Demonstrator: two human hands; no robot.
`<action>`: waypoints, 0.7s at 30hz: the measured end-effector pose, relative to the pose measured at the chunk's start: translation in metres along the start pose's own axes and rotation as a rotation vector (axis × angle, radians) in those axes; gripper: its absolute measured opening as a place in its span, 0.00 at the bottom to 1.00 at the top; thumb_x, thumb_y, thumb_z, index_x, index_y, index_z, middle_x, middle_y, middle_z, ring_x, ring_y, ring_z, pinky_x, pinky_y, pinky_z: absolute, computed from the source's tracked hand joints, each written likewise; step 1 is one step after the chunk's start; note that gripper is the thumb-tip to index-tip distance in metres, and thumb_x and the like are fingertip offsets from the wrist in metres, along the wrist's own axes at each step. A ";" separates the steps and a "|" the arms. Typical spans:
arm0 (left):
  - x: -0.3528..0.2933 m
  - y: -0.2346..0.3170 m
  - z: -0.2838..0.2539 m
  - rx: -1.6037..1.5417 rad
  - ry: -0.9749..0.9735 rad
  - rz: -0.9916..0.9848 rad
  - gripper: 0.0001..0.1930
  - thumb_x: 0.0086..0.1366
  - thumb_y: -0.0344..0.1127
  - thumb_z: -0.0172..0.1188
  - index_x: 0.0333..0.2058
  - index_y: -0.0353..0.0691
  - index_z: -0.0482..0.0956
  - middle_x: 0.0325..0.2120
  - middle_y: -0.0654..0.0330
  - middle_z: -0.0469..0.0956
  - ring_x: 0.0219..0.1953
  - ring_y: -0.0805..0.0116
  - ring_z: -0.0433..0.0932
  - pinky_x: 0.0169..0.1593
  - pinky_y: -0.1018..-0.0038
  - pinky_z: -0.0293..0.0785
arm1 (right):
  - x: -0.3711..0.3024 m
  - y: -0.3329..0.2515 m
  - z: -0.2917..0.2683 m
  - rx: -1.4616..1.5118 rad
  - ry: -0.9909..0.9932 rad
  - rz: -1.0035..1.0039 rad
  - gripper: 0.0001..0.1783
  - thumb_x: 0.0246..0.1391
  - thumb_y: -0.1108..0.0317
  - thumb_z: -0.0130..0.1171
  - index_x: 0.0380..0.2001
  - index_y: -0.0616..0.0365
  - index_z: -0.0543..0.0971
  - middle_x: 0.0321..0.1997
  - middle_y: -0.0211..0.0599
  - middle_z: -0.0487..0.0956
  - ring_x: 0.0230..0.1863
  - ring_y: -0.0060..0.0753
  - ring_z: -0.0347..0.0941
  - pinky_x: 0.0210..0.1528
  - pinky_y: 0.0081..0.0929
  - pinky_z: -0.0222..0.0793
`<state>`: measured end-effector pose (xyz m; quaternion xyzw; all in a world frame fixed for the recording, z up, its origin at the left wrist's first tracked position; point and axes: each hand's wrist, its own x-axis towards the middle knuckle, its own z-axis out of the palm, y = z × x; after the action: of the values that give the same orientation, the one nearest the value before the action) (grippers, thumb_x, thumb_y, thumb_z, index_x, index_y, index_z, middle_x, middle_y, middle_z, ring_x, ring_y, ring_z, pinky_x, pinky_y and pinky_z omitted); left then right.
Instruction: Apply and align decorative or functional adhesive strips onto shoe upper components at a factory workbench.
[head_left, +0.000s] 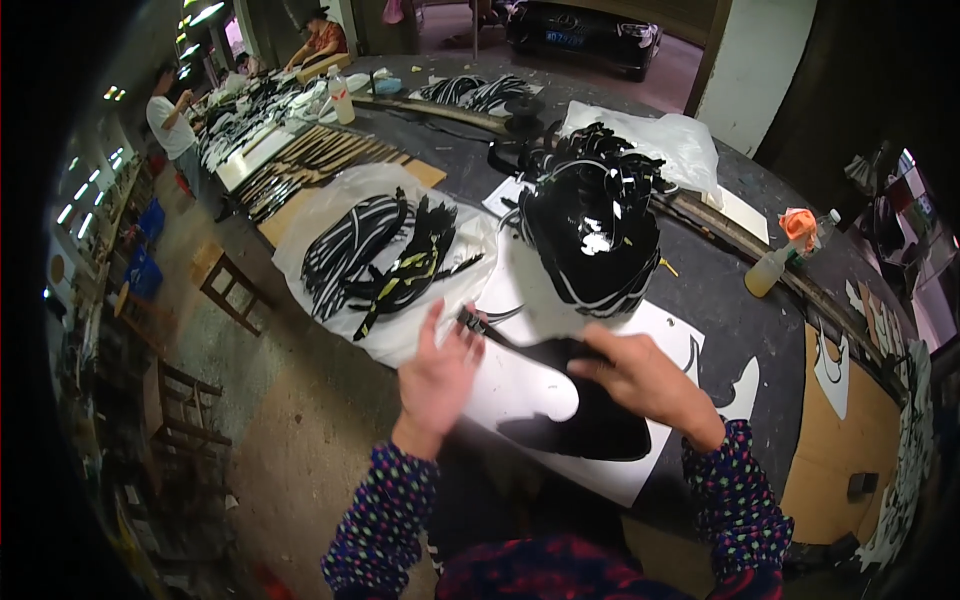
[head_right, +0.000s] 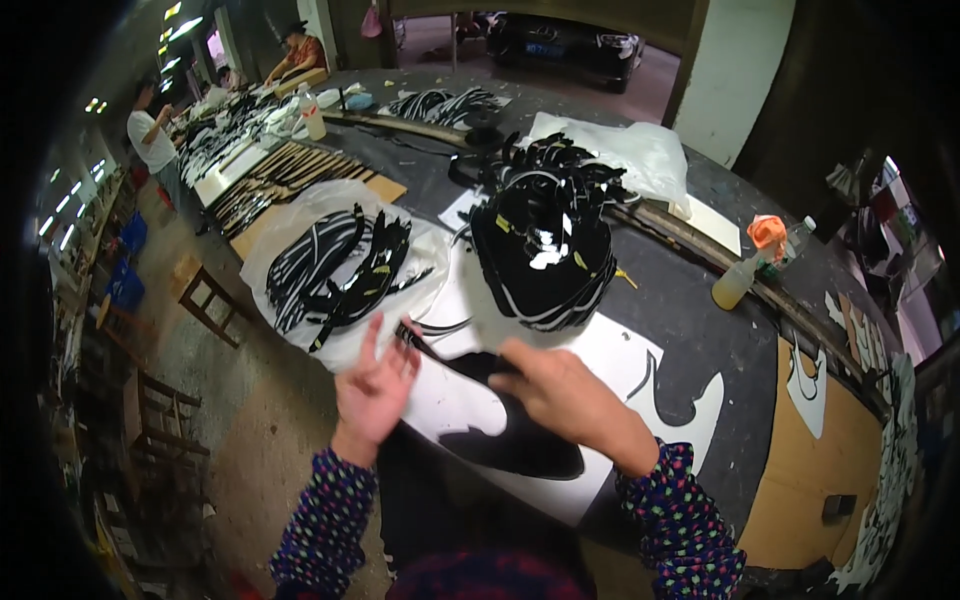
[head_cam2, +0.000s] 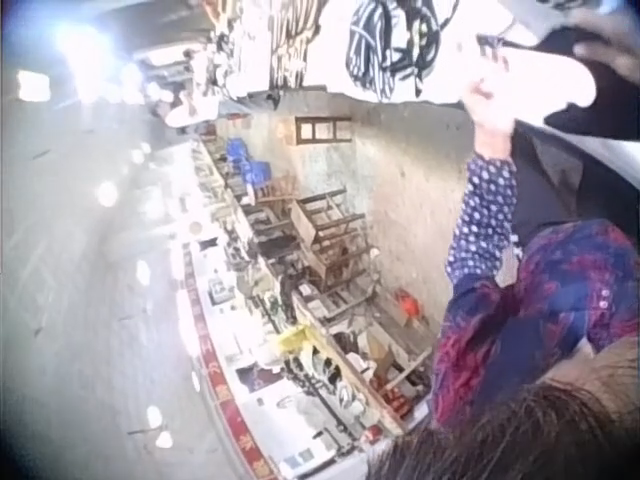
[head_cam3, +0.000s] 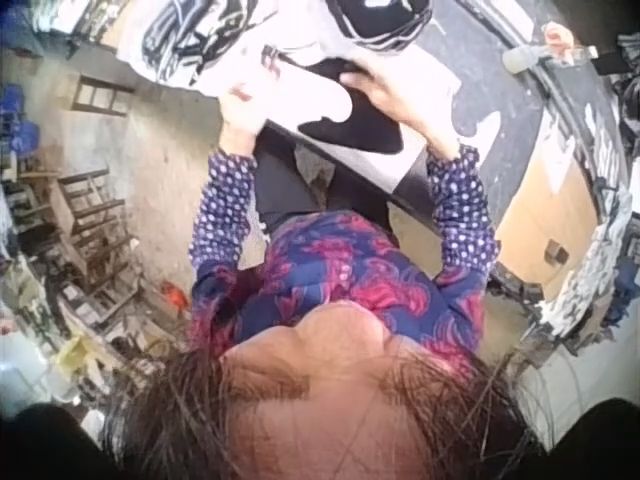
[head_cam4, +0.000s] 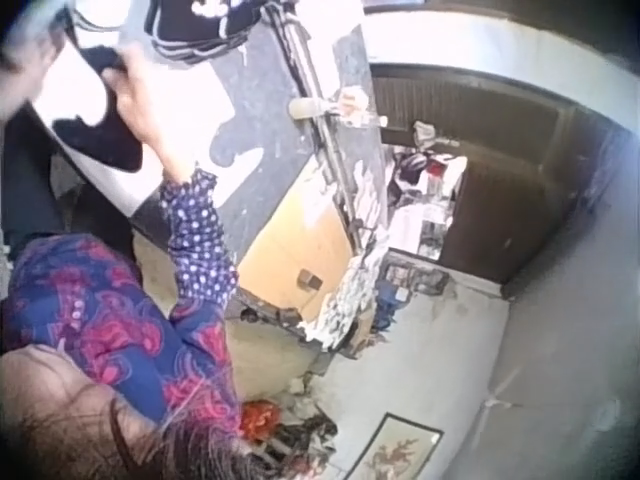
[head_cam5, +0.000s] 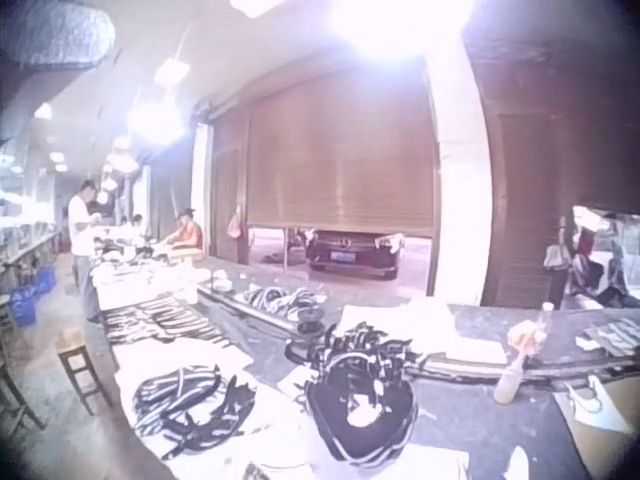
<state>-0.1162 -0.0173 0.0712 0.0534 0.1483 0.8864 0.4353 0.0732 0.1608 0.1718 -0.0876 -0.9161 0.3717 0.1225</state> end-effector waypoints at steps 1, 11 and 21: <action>0.024 0.010 0.014 0.108 -0.047 0.023 0.35 0.54 0.22 0.54 0.63 0.44 0.62 0.60 0.48 0.66 0.61 0.56 0.67 0.64 0.63 0.61 | 0.010 0.003 -0.007 -0.004 0.061 0.068 0.13 0.59 0.67 0.63 0.43 0.62 0.74 0.31 0.52 0.77 0.32 0.47 0.76 0.35 0.35 0.70; 0.263 -0.023 0.159 1.307 -0.365 0.061 0.33 0.64 0.33 0.62 0.66 0.42 0.59 0.47 0.58 0.77 0.43 0.74 0.76 0.45 0.81 0.70 | 0.078 0.119 -0.007 0.546 0.825 0.249 0.11 0.61 0.68 0.61 0.41 0.64 0.73 0.34 0.28 0.78 0.34 0.17 0.71 0.38 0.18 0.69; 0.183 0.058 -0.007 2.094 -0.165 0.642 0.22 0.60 0.34 0.64 0.52 0.34 0.74 0.43 0.50 0.79 0.46 0.50 0.76 0.50 0.62 0.72 | -0.041 0.091 -0.013 -0.298 0.640 0.308 0.28 0.56 0.74 0.59 0.59 0.65 0.66 0.61 0.51 0.68 0.62 0.49 0.66 0.60 0.37 0.65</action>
<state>-0.2743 0.0916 0.0768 0.4915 0.7770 0.3874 -0.0677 0.1219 0.2234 0.1108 -0.3526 -0.8515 0.2025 0.3310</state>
